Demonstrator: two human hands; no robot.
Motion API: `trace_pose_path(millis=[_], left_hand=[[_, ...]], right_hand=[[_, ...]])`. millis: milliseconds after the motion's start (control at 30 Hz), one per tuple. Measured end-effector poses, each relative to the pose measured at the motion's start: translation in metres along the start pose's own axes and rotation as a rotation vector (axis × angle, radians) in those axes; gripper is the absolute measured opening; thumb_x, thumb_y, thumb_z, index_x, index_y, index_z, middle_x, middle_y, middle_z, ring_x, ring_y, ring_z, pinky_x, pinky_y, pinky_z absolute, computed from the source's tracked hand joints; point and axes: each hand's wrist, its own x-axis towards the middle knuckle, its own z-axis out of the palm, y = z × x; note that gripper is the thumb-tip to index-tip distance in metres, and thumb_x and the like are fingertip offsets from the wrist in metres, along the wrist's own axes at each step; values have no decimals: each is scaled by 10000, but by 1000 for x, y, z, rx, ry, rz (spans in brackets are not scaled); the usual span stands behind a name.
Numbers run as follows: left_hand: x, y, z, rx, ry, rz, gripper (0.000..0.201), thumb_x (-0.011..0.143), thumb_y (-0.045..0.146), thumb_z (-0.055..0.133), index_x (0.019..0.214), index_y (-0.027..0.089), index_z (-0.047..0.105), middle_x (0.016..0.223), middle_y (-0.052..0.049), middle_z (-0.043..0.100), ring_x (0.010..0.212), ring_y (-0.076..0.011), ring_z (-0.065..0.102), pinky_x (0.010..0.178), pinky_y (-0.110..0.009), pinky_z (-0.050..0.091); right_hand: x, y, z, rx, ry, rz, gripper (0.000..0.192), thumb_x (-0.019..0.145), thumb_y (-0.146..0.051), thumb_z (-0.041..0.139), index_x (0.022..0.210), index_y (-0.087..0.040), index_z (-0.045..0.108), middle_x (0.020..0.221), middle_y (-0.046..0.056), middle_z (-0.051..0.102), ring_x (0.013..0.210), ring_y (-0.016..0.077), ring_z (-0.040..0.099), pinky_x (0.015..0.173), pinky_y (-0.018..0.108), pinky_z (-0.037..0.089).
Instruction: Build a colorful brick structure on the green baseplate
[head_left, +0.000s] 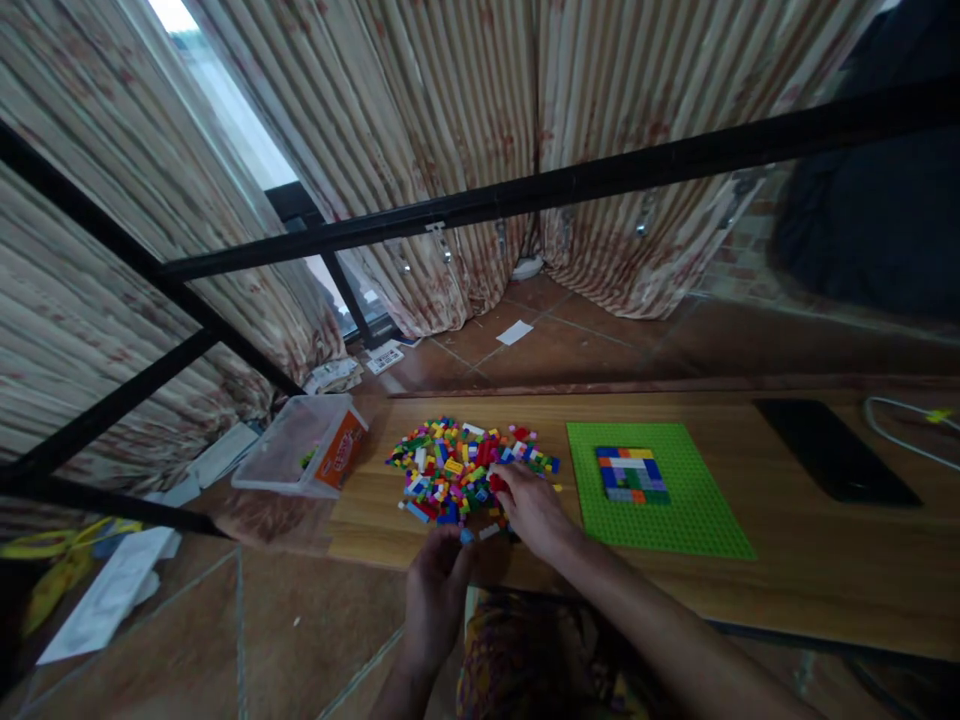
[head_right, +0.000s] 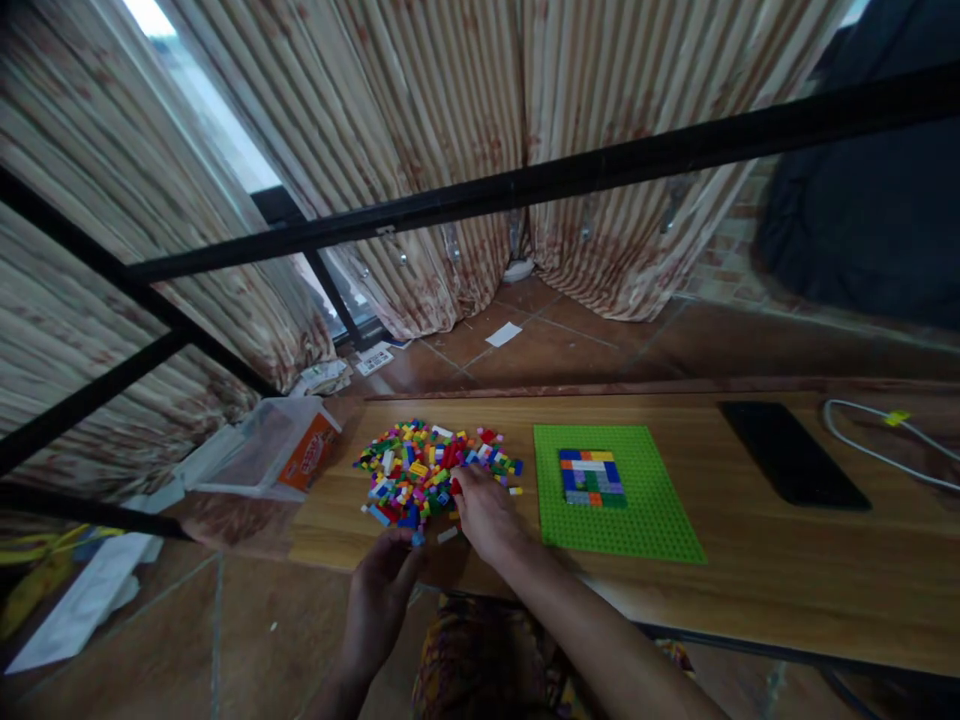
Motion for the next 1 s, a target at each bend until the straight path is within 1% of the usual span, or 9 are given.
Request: trace_pose_path(millis=[100,233,367,500,600,667,767,867,1000], left_hand=[[5,-3,-4,146,-13,70,231,786,364,660,922,185,607,844,-27,684,801,-167,644,733,-255,500],[8,-6,-4,324,-14,172,230,829,351,609,995,191,608,879,-38,693,798,-171,663,736,-271,513],[11,-4,9,378,-9,277,281,828,334,606,1078,205,603,956,-63,700,821,-187,677,743,-300,535],[16,-1,30,456,-81,340,233,835,298,595,1050,215,622,960,-70,694,824,-197,673,741,-312,536],[19,3,48,536,-149,392,175,853,277,569,1010,222,622,924,-60,692,829,-196,665,752,-314,527],[22,9,64,572,-217,419,158,861,272,557,1002,231,616,912,-49,686,824,-189,660,749,-307,521],[28,19,95,601,-311,489,148,873,242,534,999,238,612,946,-44,671,863,-180,645,777,-302,508],[37,26,129,651,-361,556,140,864,194,532,962,233,624,963,-48,656,929,-190,617,833,-322,491],[54,21,168,703,-391,539,156,804,142,586,926,218,647,942,-49,641,913,-191,608,824,-322,492]], right_hand=[[-1,3,-2,-6,55,-3,339,838,-116,508,1139,-213,629,1094,92,637,1004,226,601,912,381,472],[-21,16,-19,86,118,23,265,876,-198,484,1073,-238,656,1047,63,669,959,210,630,866,359,496],[-52,32,-37,152,196,90,220,897,-277,484,1001,-254,676,1032,53,689,943,211,652,819,347,519],[-86,44,-55,138,266,165,223,918,-331,479,988,-257,676,1003,53,698,945,219,654,836,365,518],[-109,55,-71,122,307,204,230,918,-354,485,993,-250,675,1015,62,695,951,219,652,836,360,520],[-123,67,-84,91,368,237,237,911,-372,494,992,-244,675,1020,71,692,949,226,653,841,368,521],[-142,91,-105,7,495,299,266,897,-408,501,1003,-234,672,1034,83,686,958,240,651,862,392,515],[-156,117,-125,-107,617,344,301,887,-442,497,993,-221,671,1034,94,683,959,252,647,873,406,507],[-166,145,-142,-199,687,389,335,887,-451,482,1002,-202,675,1032,100,684,957,252,644,872,397,504]])
